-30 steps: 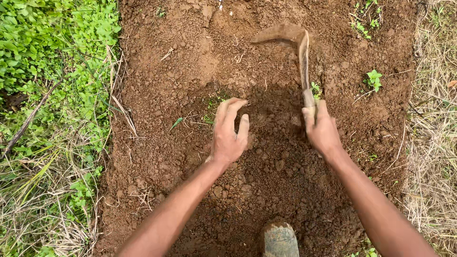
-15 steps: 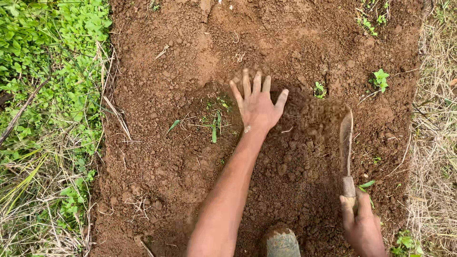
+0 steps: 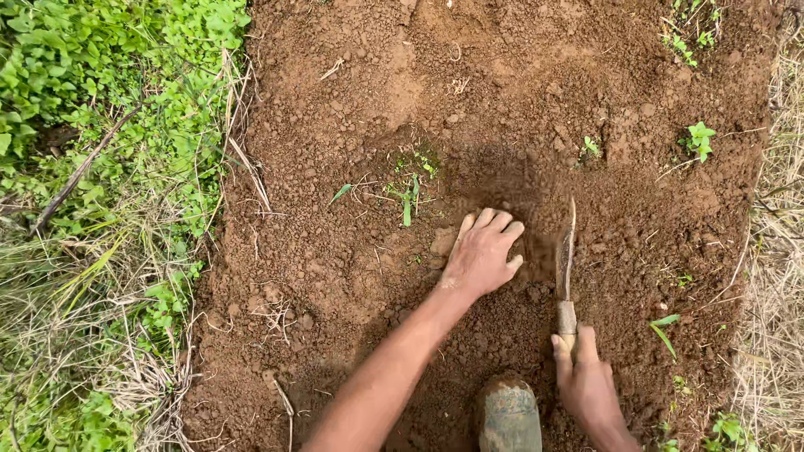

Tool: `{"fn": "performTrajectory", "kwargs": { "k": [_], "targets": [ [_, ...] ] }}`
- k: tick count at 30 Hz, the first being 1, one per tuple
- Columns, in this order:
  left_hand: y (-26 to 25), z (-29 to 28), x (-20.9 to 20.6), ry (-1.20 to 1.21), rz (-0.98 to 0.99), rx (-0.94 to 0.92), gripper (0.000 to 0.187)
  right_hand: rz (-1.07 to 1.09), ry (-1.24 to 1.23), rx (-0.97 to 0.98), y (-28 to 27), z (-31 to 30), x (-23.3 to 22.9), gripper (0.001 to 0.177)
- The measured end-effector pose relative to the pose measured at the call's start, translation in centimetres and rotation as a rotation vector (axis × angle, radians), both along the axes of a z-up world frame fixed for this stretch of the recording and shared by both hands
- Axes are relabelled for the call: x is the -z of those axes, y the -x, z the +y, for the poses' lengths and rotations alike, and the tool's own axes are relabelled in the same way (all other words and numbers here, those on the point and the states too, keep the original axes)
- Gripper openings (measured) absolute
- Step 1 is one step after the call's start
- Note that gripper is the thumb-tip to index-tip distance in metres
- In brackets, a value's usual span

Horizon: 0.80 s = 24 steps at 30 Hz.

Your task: The person weeds a garden bed by hand and with a sickle, pulling up small plants and using the tool to loosen the soil around a larger plant.

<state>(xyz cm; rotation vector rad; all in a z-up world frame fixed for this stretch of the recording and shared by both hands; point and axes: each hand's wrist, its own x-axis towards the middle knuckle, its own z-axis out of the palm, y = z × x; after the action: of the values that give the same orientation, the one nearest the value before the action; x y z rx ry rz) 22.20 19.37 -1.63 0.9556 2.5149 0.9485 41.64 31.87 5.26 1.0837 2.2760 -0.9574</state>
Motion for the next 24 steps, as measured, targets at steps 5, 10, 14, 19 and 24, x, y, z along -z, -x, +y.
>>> {"fn": "performTrajectory", "kwargs": {
  "k": [5, 10, 14, 19, 24],
  "targets": [
    [-2.3, -5.7, 0.3, 0.067, 0.161, 0.001, 0.045, -0.286, -0.144, -0.001, -3.1, -4.3, -1.9, 0.029],
    [-3.4, -10.3, 0.2, 0.187, 0.207, -0.028, 0.044, -0.177, -0.076, -0.161, -3.9, -4.2, -1.6, 0.034],
    [-2.7, -11.6, 1.5, 0.301, 0.184, -0.092, 0.053, -0.127, -0.134, -0.335, -2.2, -4.2, -2.4, 0.048],
    [0.2, -13.9, 0.4, 0.34, 0.145, -0.199, 0.041, -0.182, -0.238, -0.356, -2.1, -3.3, -2.6, 0.055],
    [2.4, -14.7, 1.5, 0.404, 0.225, -0.315, 0.054, -0.011, -0.375, -0.404, -3.2, -1.5, -1.4, 0.054]
  ]
}}
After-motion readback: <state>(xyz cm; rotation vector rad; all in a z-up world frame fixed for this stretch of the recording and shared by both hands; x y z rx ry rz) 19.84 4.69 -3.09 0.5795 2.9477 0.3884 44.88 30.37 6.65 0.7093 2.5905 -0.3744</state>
